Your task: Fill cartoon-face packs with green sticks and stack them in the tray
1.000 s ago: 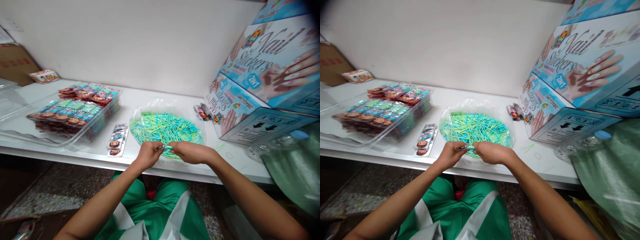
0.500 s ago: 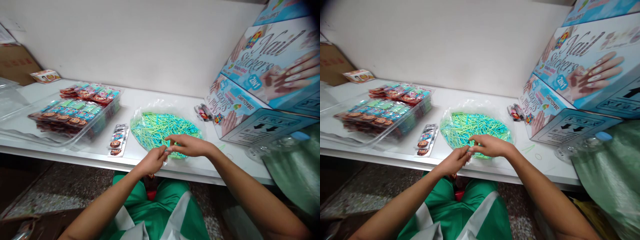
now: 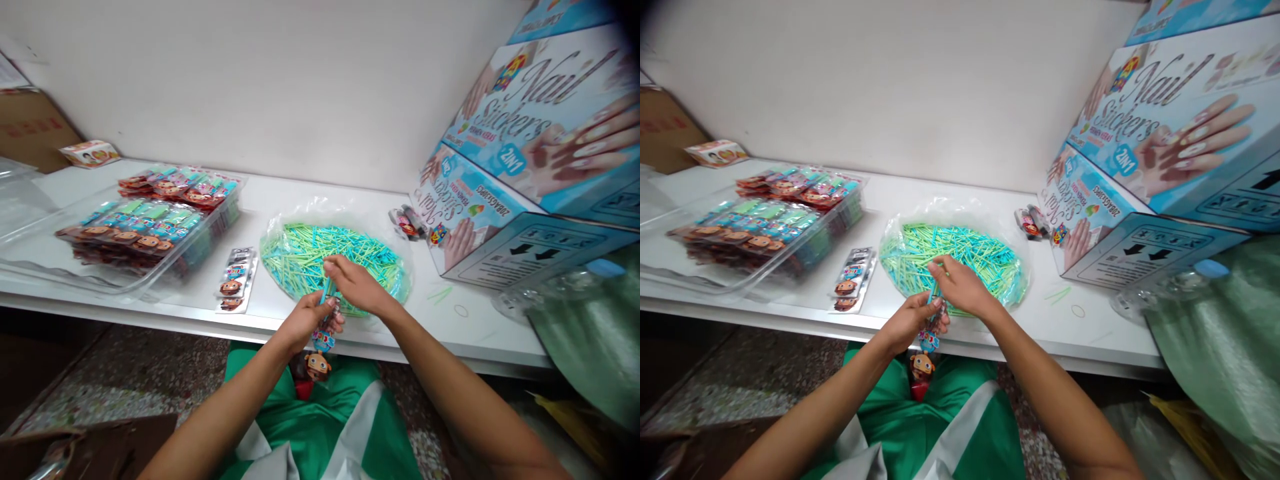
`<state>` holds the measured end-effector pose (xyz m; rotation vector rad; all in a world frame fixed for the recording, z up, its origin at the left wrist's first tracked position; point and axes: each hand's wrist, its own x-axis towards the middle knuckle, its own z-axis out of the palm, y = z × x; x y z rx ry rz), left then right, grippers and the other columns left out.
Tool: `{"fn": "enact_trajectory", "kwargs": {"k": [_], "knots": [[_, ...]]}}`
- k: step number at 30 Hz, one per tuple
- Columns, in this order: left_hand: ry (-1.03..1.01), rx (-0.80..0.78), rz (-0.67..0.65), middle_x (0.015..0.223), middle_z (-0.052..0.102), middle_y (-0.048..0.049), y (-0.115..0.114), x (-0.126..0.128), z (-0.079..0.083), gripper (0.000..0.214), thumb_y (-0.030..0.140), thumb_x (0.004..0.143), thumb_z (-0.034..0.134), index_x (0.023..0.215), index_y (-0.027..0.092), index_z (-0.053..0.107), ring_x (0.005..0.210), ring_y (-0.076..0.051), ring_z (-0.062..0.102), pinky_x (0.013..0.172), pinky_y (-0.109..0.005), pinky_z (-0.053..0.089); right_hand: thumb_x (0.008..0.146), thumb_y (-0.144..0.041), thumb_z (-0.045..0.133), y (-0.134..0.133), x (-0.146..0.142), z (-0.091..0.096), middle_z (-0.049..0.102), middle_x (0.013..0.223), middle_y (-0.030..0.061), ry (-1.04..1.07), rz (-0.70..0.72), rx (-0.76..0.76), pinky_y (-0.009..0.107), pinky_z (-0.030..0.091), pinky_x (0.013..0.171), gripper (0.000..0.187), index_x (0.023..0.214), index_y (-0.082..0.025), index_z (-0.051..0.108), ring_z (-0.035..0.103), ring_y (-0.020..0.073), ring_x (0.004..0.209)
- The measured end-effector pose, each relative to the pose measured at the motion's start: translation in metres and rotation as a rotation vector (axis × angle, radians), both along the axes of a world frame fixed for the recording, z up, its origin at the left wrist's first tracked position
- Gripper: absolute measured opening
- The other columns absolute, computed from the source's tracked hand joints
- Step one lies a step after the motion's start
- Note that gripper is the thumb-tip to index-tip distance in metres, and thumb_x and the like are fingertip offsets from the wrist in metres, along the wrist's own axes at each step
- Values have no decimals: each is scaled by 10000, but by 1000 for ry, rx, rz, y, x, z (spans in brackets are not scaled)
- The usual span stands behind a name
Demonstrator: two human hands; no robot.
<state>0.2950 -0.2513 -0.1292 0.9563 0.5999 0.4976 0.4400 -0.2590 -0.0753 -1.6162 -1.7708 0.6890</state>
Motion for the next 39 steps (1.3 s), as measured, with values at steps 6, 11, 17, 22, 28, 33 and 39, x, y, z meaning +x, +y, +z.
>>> {"fn": "enact_trajectory", "kwargs": {"k": [6,11,17,22,28,33,39], "knots": [[-45,7,0,666,613,-20,2,-9,3,343,430,748,620,890,131,530,526,-119,587,525,-218,419,771,-374,584,-14,14,-15,605,739,5,437,-6,-186,232,414,563,234,861,-162,630,550,114,635],[-43,25,-11,678,612,-22,-1,-9,4,313,410,766,608,880,130,526,506,-109,572,496,-209,399,753,-331,599,-15,14,-24,578,676,-9,496,25,-163,243,411,601,183,774,-154,640,512,106,627],[-65,25,-48,697,630,-42,-1,-9,4,302,409,772,601,851,130,514,503,-115,568,496,-223,399,770,-300,548,-18,14,-23,511,610,-37,390,19,-121,231,363,541,145,730,-165,580,459,96,571],[-42,56,26,713,637,-43,0,-5,4,315,430,765,600,803,128,519,494,-94,547,492,-212,388,776,-249,512,-27,16,-19,451,564,-58,233,-22,-65,219,313,491,86,741,-183,554,400,88,529],[-59,85,-28,705,622,-33,-3,-2,4,266,392,811,556,801,128,522,477,-77,516,493,-202,384,788,-341,546,-28,14,-16,616,757,6,336,-64,-36,244,408,599,204,880,-175,620,537,123,679],[-46,99,-34,699,623,-43,-5,-1,5,259,375,824,542,774,122,518,475,-75,512,492,-199,379,793,-349,542,-25,11,-15,621,740,12,376,-63,-50,243,413,579,214,823,-159,637,540,121,655],[-56,100,-32,713,631,-52,-6,-1,4,262,379,822,543,792,121,513,494,-86,529,504,-208,391,757,-205,511,-24,10,-21,586,699,-16,397,-107,-13,243,427,592,112,827,-170,591,533,110,628]]}}
